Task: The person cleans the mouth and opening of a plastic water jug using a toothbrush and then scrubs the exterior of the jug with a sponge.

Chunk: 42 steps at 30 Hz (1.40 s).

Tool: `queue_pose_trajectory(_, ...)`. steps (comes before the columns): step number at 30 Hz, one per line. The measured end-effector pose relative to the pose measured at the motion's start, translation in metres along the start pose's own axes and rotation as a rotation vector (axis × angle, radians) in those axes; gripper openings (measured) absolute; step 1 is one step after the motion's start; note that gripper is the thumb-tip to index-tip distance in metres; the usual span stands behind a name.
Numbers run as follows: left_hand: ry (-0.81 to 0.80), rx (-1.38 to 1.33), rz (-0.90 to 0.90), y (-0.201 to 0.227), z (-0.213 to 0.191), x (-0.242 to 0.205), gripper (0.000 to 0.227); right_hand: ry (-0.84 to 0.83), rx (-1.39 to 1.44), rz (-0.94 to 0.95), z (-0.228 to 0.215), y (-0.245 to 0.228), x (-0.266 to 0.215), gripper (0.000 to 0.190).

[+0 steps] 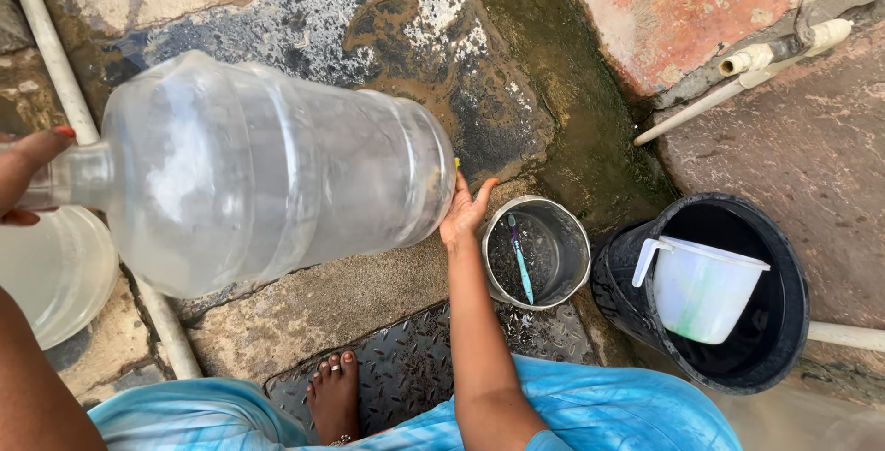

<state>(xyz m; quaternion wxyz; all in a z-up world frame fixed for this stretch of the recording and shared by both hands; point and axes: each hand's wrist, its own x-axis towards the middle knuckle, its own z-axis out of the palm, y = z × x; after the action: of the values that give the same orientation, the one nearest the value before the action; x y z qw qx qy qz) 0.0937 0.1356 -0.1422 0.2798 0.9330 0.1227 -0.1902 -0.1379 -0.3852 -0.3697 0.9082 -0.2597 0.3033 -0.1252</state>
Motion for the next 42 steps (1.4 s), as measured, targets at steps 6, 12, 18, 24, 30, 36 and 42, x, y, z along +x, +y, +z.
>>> queue_pose_trajectory(6,-0.037,0.051,-0.165,-0.003,0.004,0.008,0.049,0.061,-0.907,-0.534,0.095,-0.005,-0.052,0.099)
queue_pose_trajectory(12,0.08,-0.035,-0.018,0.007,0.018,0.004,0.047,-0.48,-1.207,-0.784,0.208,0.017,-0.142,0.1)
queue_pose_trajectory(18,0.162,-0.175,0.207,0.009,0.014,-0.012,0.046,0.007,-1.715,-0.698,0.14,0.011,-0.102,0.111)
queue_pose_trajectory(24,0.187,-0.376,0.192,0.004,0.017,0.001,0.04,0.117,-0.896,-0.045,0.005,0.004,-0.021,0.122)
queue_pose_trajectory(30,0.245,-0.228,0.333,-0.025,0.016,0.03,0.041,0.101,-0.001,0.311,-0.024,0.029,-0.035,0.14)
queue_pose_trajectory(36,0.403,-0.216,0.31,0.023,0.029,0.005,0.045,0.299,-0.409,-0.023,0.06,-0.009,-0.052,0.125)
queue_pose_trajectory(42,0.472,-0.123,0.276,0.087,0.029,-0.048,0.049,-0.092,-0.893,-0.597,0.181,0.03,-0.135,0.09)
